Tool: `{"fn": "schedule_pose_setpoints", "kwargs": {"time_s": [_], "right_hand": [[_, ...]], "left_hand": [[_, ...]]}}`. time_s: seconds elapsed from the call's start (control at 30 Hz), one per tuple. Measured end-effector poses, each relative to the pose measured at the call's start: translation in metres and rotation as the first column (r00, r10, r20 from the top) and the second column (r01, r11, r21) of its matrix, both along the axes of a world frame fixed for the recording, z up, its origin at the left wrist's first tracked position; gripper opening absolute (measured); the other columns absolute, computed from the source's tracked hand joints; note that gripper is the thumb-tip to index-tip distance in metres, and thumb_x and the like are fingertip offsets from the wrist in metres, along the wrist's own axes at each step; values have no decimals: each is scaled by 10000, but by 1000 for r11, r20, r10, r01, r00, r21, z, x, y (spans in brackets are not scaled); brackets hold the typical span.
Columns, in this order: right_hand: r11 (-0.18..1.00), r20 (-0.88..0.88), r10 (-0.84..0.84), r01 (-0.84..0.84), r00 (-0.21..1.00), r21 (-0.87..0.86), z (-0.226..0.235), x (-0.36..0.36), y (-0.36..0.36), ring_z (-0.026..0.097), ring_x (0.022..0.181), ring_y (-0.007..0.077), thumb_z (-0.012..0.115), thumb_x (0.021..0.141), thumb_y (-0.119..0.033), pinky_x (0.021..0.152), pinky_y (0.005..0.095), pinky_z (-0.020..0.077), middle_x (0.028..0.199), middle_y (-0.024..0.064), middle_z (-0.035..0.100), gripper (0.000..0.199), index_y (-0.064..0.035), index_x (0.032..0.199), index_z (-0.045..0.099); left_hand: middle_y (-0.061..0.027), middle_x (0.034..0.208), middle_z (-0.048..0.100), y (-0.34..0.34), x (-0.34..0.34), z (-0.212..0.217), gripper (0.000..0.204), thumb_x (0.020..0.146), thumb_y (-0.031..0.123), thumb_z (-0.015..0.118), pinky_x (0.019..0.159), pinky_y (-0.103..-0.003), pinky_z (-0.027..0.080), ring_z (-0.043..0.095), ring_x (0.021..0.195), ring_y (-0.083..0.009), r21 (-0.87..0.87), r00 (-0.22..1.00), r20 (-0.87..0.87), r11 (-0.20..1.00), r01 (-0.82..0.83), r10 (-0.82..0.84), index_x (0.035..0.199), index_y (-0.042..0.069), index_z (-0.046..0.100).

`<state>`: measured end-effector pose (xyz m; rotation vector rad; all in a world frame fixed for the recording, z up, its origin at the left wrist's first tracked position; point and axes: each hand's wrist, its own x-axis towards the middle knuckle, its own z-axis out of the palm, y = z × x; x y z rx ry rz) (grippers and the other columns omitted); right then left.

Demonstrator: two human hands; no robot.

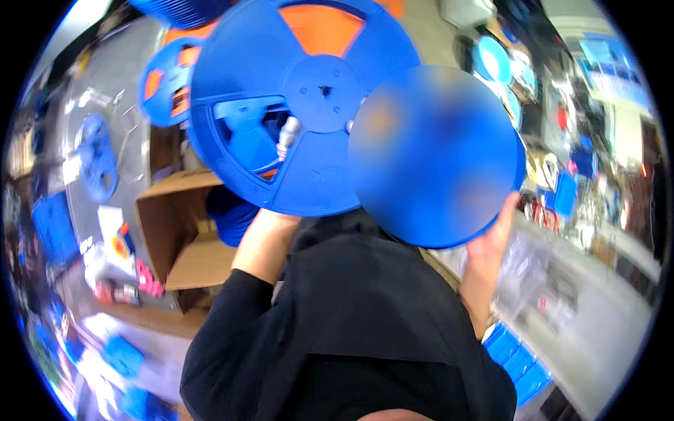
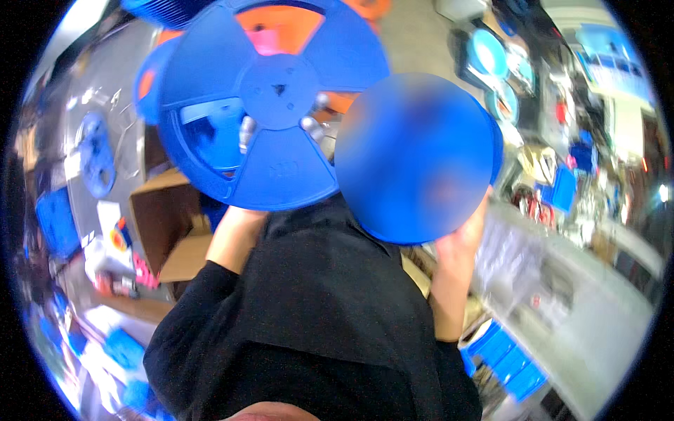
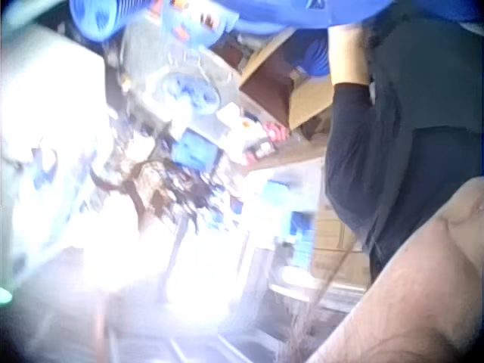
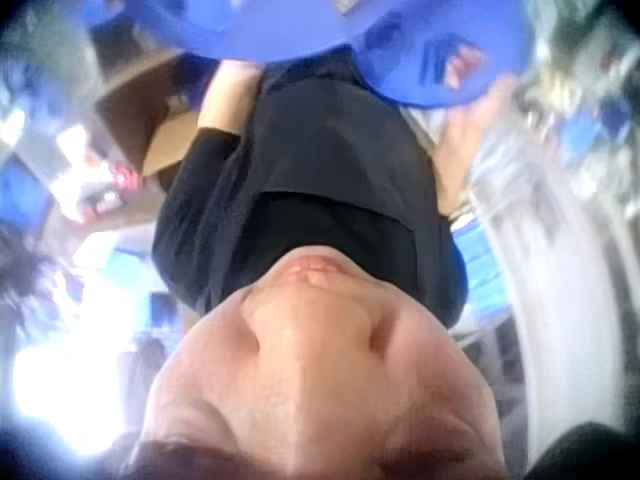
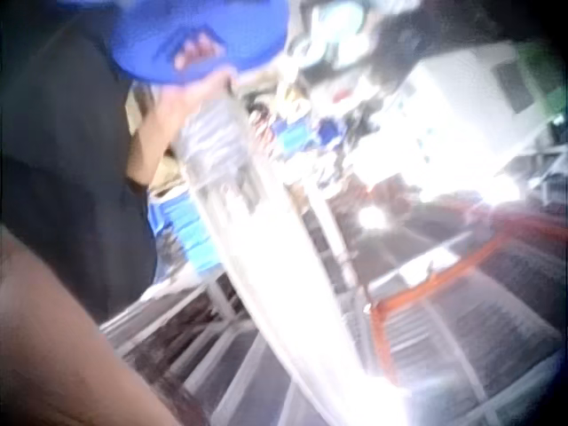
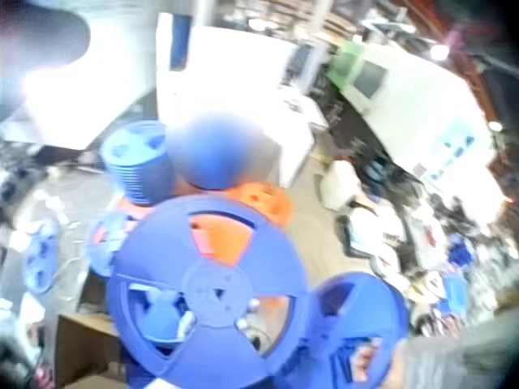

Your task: The person picks up blue plastic spools from a table and stacks them into a cardboard box. They then place the stack of spools into a large yellow sack. The person repeats this process, handling the spools one by one or in small groups, and placing them into the sack.

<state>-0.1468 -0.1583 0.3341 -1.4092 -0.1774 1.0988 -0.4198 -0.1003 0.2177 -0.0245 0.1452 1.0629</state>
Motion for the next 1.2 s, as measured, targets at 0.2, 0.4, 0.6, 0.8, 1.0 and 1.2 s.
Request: {"fn": "schedule_pose_setpoints", "kwargs": {"time_s": [0.2, 0.4, 0.6, 0.8, 1.0, 1.2], "right_hand": [[974, 22, 223, -222, 975, -35, -50, 37, 4, 579, 727, 157, 477, 942, -517, 520, 253, 466, 925, 66, 622, 509, -39, 1101, 557], [973, 38, 171, -163, 984, -162, -100, 61, 17, 584, 797, 173, 445, 933, -568, 610, 303, 496, 989, 76, 615, 565, -33, 1090, 535], [967, -14, 137, -137, 990, -213, -121, 75, 20, 583, 905, 249, 379, 957, -563, 789, 381, 526, 981, 114, 618, 588, -8, 1035, 556], [953, 29, 128, -115, 991, -279, -129, 59, 26, 556, 936, 271, 343, 966, -563, 884, 445, 487, 966, 92, 596, 556, -55, 1026, 560], [908, 13, 244, -224, 970, -353, -155, 61, 27, 606, 944, 275, 268, 991, -532, 891, 456, 489, 946, 107, 646, 573, -55, 1000, 585], [834, -222, 411, -464, 884, -300, -176, 59, 24, 572, 816, 261, 258, 996, -489, 773, 416, 498, 861, 102, 618, 549, -59, 905, 586]], "left_hand": [[-215, 1359, 450, -59, -27, -18, 825, 832, 448, 643, 955, -428, 480, 562, 1132, -315, -75, 949, 268, 986, -152, 167, 1449, 40, 277], [-219, 1363, 448, -82, -35, -31, 811, 834, 453, 636, 954, -434, 484, 564, 1131, -322, -76, 891, 343, 955, -288, 296, 1440, 36, 295], [-224, 1367, 445, -83, -29, -37, 797, 836, 459, 629, 953, -441, 487, 567, 1131, -330, -74, 861, 386, 942, -328, 331, 1430, 32, 312], [-228, 1371, 443, -90, -34, -37, 785, 838, 464, 623, 952, -448, 491, 569, 1131, -338, -86, 851, 359, 921, -379, 384, 1421, 28, 330], [-232, 1375, 441, -141, -63, -20, 773, 840, 470, 616, 951, -455, 494, 571, 1130, -345, -189, 830, 161, 842, -505, 534, 1411, 24, 347], [-249, 1403, 409, -258, -71, -47, 727, 880, 437, 569, 1000, -502, 451, 526, 1188, -395, -273, 554, 100, 558, -784, 827, 1412, -2, 340]]}}
